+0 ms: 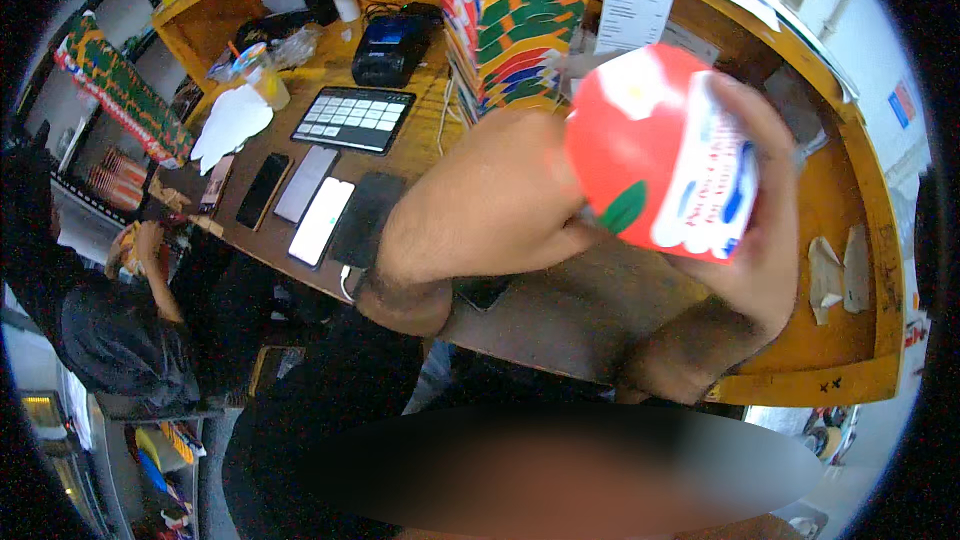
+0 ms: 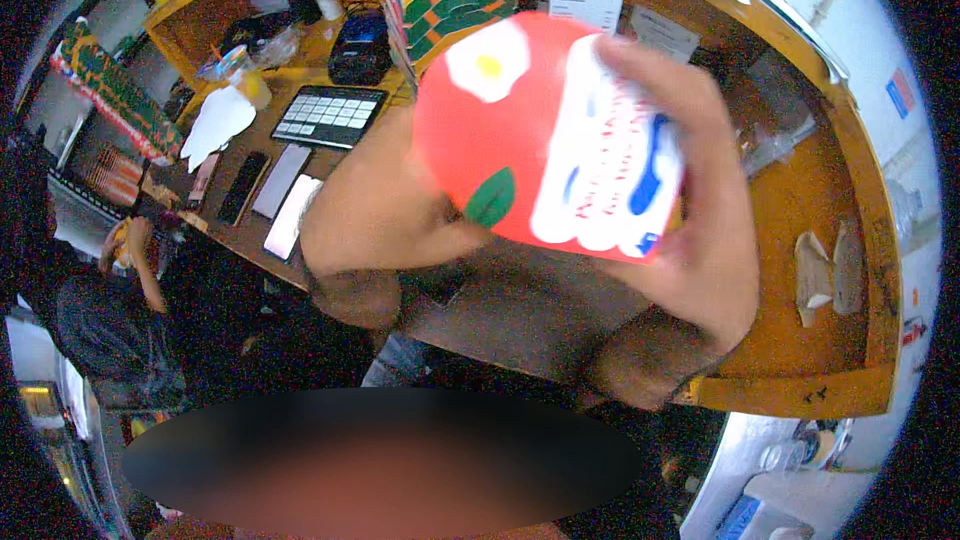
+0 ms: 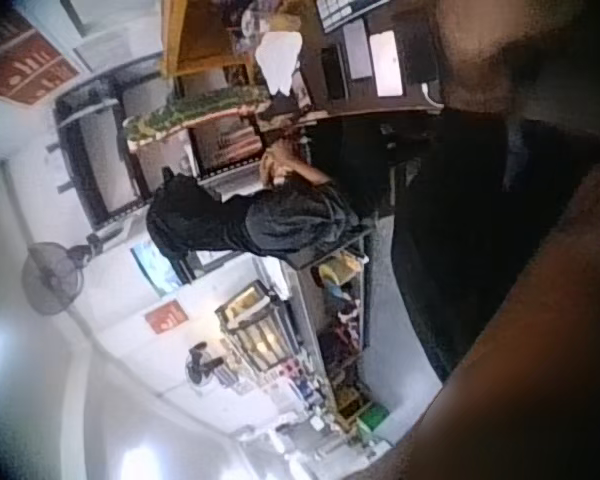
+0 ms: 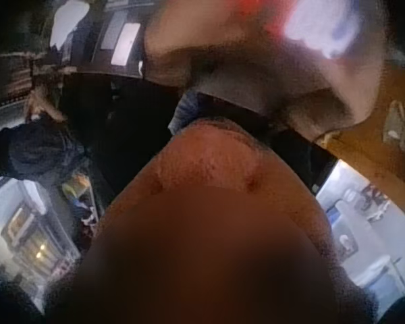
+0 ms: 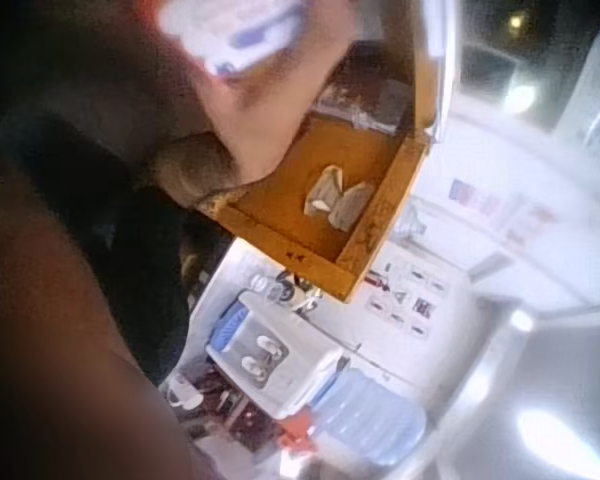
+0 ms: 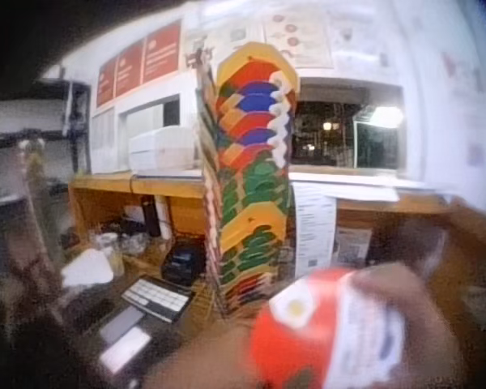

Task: The person folds flat, colorful paper cutouts into small, three-dimensional boxes. They repeatedly fold the sides and tuck the flaps to form the box shape, then place the finished boxes on a wooden table.

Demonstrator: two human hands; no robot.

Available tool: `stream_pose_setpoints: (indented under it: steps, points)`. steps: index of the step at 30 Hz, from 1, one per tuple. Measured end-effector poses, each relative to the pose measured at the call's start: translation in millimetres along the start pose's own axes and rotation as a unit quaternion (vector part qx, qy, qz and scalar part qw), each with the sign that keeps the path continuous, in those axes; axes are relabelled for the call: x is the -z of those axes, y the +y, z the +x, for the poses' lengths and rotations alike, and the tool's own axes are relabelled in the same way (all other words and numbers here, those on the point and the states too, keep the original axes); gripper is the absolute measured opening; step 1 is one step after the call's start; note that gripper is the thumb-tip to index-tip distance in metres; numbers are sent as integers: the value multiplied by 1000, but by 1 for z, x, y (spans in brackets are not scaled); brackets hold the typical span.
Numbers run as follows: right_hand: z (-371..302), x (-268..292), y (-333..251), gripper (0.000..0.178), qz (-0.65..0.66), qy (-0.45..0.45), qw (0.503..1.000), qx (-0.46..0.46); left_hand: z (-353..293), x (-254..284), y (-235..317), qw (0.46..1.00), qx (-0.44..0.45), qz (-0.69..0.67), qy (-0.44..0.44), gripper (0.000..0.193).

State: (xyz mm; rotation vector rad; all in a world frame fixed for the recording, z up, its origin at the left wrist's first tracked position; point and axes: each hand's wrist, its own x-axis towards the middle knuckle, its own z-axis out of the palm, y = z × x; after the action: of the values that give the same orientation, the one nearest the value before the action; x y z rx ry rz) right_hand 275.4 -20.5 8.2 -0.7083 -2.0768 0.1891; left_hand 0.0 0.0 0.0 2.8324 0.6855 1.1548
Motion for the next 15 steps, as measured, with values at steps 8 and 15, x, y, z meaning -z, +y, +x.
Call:
stream_pose_setpoints:
  steps: [8, 15]
  points:
    - [14, 15, 9, 112, -38, 86, 993, 68, 20, -12, -11, 949, -16, -186, 253, 144]
    - [31, 14, 15, 111, -54, 101, 991, 73, 41, -42, -10, 934, -113, -208, 269, 123]
